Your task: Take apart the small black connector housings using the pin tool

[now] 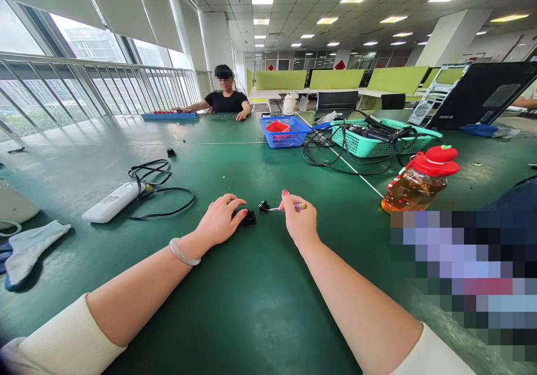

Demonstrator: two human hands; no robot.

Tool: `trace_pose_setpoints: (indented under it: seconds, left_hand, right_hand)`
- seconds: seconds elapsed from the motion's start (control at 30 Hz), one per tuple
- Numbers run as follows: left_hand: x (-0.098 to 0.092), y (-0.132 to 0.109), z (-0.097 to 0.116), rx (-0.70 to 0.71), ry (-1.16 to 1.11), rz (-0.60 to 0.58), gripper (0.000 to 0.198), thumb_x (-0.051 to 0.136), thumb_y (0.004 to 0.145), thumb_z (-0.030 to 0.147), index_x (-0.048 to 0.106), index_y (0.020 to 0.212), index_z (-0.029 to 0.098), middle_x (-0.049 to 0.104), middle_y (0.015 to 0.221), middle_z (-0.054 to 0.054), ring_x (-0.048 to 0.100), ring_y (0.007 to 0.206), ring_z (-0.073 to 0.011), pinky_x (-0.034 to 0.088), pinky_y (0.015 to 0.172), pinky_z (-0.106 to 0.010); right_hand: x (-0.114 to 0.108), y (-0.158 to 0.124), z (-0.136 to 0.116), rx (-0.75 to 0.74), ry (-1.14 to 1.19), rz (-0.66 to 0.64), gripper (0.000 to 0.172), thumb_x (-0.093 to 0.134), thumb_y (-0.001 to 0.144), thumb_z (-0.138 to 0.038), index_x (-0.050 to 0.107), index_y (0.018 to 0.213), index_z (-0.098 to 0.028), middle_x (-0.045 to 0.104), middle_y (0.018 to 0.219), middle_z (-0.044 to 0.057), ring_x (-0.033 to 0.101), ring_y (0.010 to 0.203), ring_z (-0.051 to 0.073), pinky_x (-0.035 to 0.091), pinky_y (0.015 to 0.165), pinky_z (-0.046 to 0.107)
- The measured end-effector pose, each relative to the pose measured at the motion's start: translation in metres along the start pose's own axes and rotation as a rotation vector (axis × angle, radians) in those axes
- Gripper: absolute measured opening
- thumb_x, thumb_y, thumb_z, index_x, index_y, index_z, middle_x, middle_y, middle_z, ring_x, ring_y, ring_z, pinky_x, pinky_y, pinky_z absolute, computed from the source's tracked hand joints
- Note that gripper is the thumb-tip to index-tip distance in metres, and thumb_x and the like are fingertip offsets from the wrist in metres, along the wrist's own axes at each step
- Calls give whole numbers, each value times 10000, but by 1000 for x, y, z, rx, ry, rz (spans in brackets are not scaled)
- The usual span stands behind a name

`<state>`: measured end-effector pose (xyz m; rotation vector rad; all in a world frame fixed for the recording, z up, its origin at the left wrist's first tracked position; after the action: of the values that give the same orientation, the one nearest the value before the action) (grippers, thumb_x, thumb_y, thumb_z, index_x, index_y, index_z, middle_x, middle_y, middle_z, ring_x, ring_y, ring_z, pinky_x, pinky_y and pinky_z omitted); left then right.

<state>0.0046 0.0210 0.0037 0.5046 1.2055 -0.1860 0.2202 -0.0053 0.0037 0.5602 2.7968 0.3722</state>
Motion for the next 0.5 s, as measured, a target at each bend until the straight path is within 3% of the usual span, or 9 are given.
trace_pose_setpoints:
  seconds: [0.2, 0.5]
  left_hand:
    - [3, -3, 2, 251, -98, -103, 426, 480, 970, 462, 544, 1355, 291, 499, 1435, -91, 455, 1327, -300, 364, 1140, -512]
    - [7, -2, -1, 227, -118, -63, 218, 531, 944, 404, 594, 1072, 239, 548, 1363, -87, 489, 1286, -296, 416, 1095, -517]
  right_hand:
    - [2, 0, 1, -17, 8, -8, 511, 530, 857, -638, 576, 580, -212, 416, 506, -23, 389, 498, 126, 294, 493, 279]
    - [8, 2, 6, 1, 13, -116, 555, 550, 785, -735, 638, 640, -206, 434, 538, -13, 403, 533, 133, 286, 495, 276]
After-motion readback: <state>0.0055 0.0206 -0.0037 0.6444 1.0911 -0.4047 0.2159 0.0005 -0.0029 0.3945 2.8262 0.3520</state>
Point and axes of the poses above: each hand's wrist, its own y-axis towards the middle knuckle, its own x-axis out of the palm, z = x × y, the point moved 1 cm from there along y, towards the middle knuckle
